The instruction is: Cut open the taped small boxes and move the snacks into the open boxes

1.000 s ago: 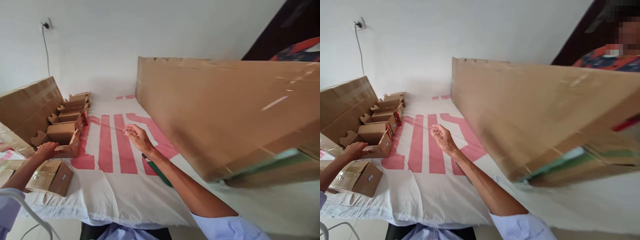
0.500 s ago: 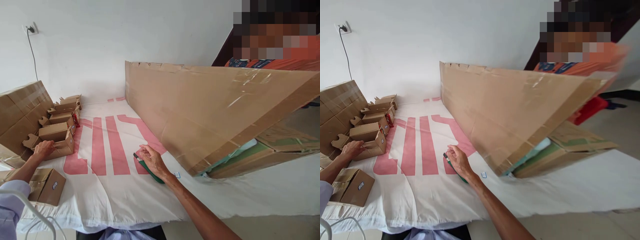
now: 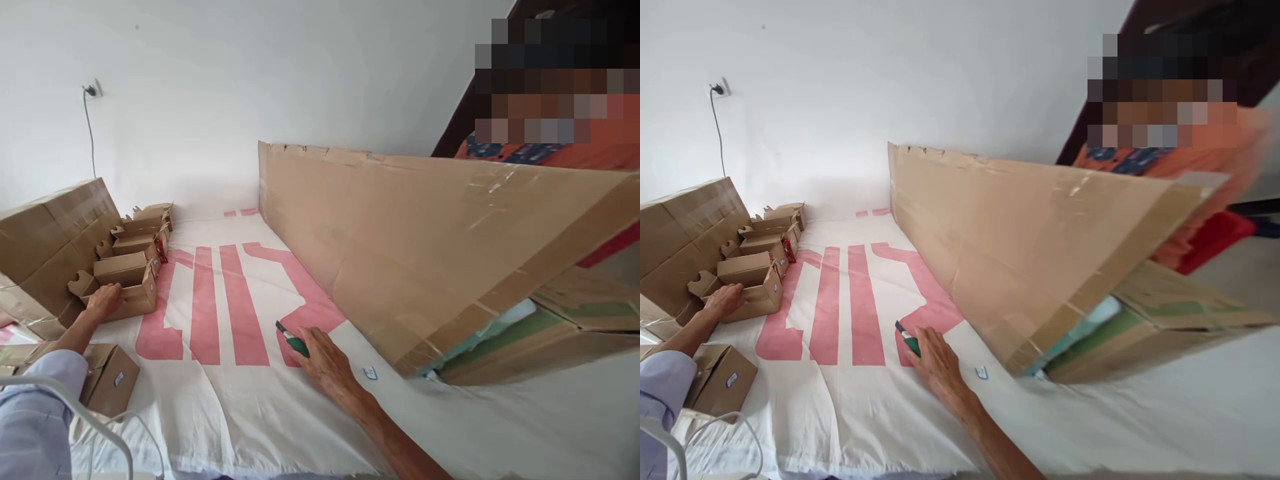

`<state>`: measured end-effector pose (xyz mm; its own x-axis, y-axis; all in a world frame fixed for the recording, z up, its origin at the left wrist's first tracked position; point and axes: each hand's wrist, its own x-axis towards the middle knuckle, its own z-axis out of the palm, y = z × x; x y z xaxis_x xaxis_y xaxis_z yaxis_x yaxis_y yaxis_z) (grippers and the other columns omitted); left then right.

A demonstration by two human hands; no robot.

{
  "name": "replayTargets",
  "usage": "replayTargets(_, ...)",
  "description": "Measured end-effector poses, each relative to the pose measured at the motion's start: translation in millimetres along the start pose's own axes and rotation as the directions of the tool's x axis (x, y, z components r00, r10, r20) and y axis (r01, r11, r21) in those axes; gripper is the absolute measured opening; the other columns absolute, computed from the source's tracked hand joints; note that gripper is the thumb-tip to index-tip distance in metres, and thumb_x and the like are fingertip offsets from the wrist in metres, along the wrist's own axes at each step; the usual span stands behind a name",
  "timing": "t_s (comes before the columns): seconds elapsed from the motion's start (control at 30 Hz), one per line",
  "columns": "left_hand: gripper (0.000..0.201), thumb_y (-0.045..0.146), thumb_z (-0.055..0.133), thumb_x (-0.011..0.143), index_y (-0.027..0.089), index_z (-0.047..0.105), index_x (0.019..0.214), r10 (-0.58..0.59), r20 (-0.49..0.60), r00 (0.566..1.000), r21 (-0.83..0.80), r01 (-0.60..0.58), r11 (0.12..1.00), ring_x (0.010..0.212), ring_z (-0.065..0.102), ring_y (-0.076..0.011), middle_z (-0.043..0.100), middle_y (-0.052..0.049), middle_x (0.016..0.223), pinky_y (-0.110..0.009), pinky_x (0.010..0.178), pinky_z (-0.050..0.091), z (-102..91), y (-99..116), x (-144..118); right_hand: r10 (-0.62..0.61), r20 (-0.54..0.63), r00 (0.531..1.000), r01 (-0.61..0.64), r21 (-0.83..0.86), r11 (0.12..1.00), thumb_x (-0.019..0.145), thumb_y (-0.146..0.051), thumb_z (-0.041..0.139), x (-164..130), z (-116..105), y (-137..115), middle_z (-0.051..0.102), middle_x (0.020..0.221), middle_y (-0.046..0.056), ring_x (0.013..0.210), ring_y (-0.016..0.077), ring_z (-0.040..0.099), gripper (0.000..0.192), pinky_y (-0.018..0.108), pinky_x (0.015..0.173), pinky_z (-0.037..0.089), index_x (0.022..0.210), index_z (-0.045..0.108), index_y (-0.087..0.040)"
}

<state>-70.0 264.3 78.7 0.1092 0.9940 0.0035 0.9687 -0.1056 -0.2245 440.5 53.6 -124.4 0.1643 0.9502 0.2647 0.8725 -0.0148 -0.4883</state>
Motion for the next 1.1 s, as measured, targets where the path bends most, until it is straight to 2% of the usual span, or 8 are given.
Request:
replayTargets(0.23, 0.055, 0.03, 0.076, 0.076, 0.021, 0.062, 0.129, -0.021, 0.009, 1.0, 0.053, 0.021, 0.998, 0.129, 0.064, -0.0354, 0.067, -0.016, 0.135, -0.042, 0.106, 0.049, 0.0, -1.8, -35.2, -0.002, 0.038, 0.999, 0.004, -0.049, 0.999, 0.095, -0.027, 0.052, -1.9, 10.9, 8.2, 0.072, 0.112, 0.011, 0.108, 0.0286, 0.068, 0.025, 0.035, 0.077, 0.051, 0.115, 0.067, -0.025)
replayTargets(0.37, 0.065, 0.025, 0.078, 0.075, 0.023, 0.058, 0.137, -0.011, -0.017, 1.0, 0.015, 0.011, 1.0, 0.133, 0.06, -0.0354, 0.063, -0.016, 0.141, -0.043, 0.107, 0.049, -1.1, -4.9, -52.1, -0.017, 0.03, 0.999, 0.018, -0.042, 0.999, 0.097, -0.028, 0.049, 1.6, 12.1, 3.4, 0.072, 0.109, 0.011, 0.106, 0.0287, 0.07, 0.026, 0.034, 0.072, 0.051, 0.112, 0.069, -0.024)
replayTargets(0.57, 0.076, 0.021, 0.08, 0.073, 0.024, 0.054, 0.145, -0.031, -0.095, 0.995, -0.081, 0.023, 0.996, 0.138, 0.056, -0.0354, 0.06, -0.015, 0.147, -0.043, 0.111, 0.048, -6.2, -10.8, -82.3, -0.074, -0.032, 0.997, 0.074, -0.002, 0.997, 0.095, -0.027, 0.049, 7.9, 18.9, -2.0, 0.072, 0.11, 0.011, 0.102, 0.0291, 0.07, 0.033, 0.038, 0.078, 0.055, 0.119, 0.071, -0.025)
replayTargets(0.77, 0.063, 0.026, 0.066, 0.087, 0.021, 0.054, 0.149, -0.127, -0.236, 0.963, -0.201, 0.08, 0.976, 0.137, 0.057, -0.0327, 0.061, -0.014, 0.147, -0.043, 0.116, 0.047, -23.1, -32.0, -135.7, -0.058, -0.049, 0.997, 0.059, 0.014, 0.998, 0.094, -0.039, 0.048, 6.6, 30.9, 7.0, 0.071, 0.107, 0.015, 0.103, 0.0348, 0.067, 0.036, 0.045, 0.082, 0.056, 0.115, 0.073, -0.023)
replayTargets(0.9, 0.048, 0.035, 0.055, 0.09, 0.019, 0.064, 0.134, -0.241, -0.354, 0.904, -0.426, 0.074, 0.902, 0.121, 0.067, -0.031, 0.07, -0.012, 0.136, -0.042, 0.106, 0.055, -28.0, -45.8, -185.3, 0.022, -0.04, 0.999, -0.014, 0.186, 0.982, 0.088, -0.042, 0.05, 5.1, 12.1, -10.8, 0.071, 0.097, 0.015, 0.098, 0.0346, 0.067, 0.031, 0.046, 0.083, 0.055, 0.099, 0.073, -0.023)
replayTargets(0.97, 0.047, 0.044, 0.054, 0.088, 0.021, 0.067, 0.126, -0.336, -0.385, 0.859, -0.555, 0.075, 0.828, 0.11, 0.072, -0.0295, 0.072, -0.008, 0.133, -0.04, 0.098, 0.059, -24.0, -46.6, -203.3, 0.092, -0.017, 0.996, -0.076, 0.433, 0.898, 0.084, -0.046, 0.054, 4.8, -4.6, -30.8, 0.072, 0.094, 0.012, 0.092, 0.0313, 0.068, 0.032, 0.043, 0.082, 0.055, 0.096, 0.071, -0.022)
replayTargets(1.03, 0.041, 0.05, 0.056, 0.085, 0.028, 0.069, 0.118, -0.397, -0.388, 0.832, -0.6, 0.099, 0.794, 0.095, 0.075, -0.0275, 0.074, -0.002, 0.13, -0.04, 0.091, 0.061, -18.0, -38.0, -214.4, 0.136, 0.124, 0.983, -0.184, 0.681, 0.709, 0.084, -0.056, 0.058, 4.1, -21.4, -53.7, 0.07, 0.084, 0.008, 0.075, 0.0261, 0.065, 0.038, 0.038, 0.07, 0.054, 0.093, 0.07, -0.022)
replayTargets(1.1, 0.034, 0.052, 0.056, 0.087, 0.033, 0.07, 0.111, -0.401, -0.371, 0.838, -0.656, 0.069, 0.752, 0.091, 0.075, -0.027, 0.075, 0.001, 0.129, -0.04, 0.085, 0.063, -13.1, -16.4, -221.9, 0.101, 0.253, 0.962, -0.27, 0.834, 0.481, 0.084, -0.064, 0.061, -0.1, -36.3, -76.9, 0.069, 0.078, 0.006, 0.066, 0.0221, 0.062, 0.044, 0.035, 0.063, 0.052, 0.088, 0.07, -0.022)
